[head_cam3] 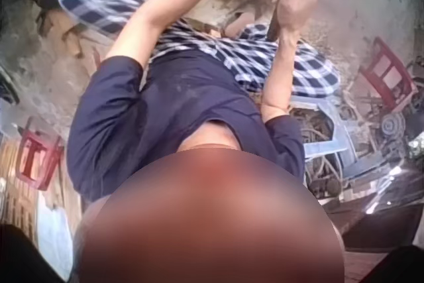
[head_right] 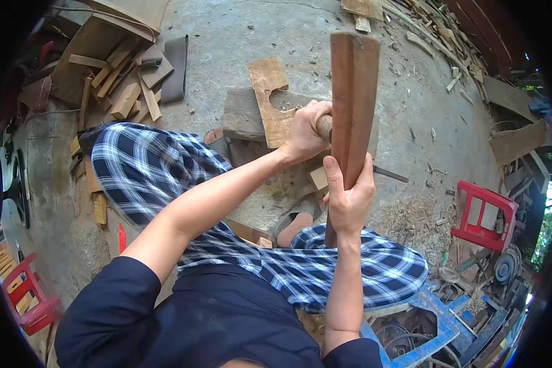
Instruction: Carving a piece of wood using a chisel and a wooden mallet.
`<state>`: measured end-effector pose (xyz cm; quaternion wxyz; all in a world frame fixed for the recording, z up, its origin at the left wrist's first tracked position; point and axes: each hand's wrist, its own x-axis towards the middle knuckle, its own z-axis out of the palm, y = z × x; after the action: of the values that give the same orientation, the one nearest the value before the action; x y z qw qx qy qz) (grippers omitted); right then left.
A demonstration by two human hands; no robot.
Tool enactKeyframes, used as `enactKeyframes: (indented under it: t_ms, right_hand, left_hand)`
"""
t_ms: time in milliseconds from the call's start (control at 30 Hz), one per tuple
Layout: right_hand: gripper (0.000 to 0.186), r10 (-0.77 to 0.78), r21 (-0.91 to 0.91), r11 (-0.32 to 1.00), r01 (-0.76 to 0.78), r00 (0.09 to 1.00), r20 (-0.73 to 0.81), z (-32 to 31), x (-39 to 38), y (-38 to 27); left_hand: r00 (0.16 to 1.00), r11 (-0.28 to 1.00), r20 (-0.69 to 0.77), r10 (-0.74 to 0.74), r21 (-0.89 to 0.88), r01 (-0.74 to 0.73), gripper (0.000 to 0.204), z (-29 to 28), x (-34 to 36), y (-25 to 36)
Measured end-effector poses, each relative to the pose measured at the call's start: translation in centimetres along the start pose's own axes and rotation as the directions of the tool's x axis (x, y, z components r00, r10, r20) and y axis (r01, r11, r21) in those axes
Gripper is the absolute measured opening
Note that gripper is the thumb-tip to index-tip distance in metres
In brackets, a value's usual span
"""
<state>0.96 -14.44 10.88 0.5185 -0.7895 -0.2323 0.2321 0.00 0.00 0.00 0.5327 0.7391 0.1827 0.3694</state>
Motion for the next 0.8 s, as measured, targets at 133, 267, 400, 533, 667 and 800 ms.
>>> enactKeyframes:
  t_ms: [133,267,400,533,667,800]
  right_hand:
    - [0.044,0.003,0.102,0.995,0.004,0.997,-0.072,0.5,-0.8,0.2]
    - [0.043,0.007,0.16,0.987,0.008,0.996,-0.093,0.7,-1.0,0.7]
    - [0.043,-0.045,0.096,0.994,0.055,0.994,-0.103,0.8,-1.3,0.3]
    - [0.042,-0.065,0.055,0.996,0.07,0.994,-0.09,0.6,-1.2,0.6]
    - [0.042,-0.079,0.044,0.996,0.084,0.992,-0.096,0.6,-1.2,0.6]
    - [0.042,-0.068,0.041,0.997,0.072,0.994,-0.086,0.6,-1.3,1.0]
  left_hand:
    - [0.998,0.996,-0.001,-0.071,-0.048,0.071,0.024,-1.0,-0.5,0.3]
    - [0.986,0.983,-0.033,-0.163,-0.092,0.159,0.024,-2.8,1.1,-0.4]
    - [0.937,0.927,-0.091,-0.338,-0.205,0.315,0.026,-4.4,4.2,-0.1]
    - [0.939,0.919,-0.137,-0.316,-0.29,0.267,0.027,-4.9,5.4,-0.4]
    - [0.894,0.846,-0.14,-0.427,-0.412,0.339,0.029,-5.2,5.5,-0.8]
    - [0.791,0.727,-0.199,-0.579,-0.565,0.39,0.026,-6.8,6.2,-2.7]
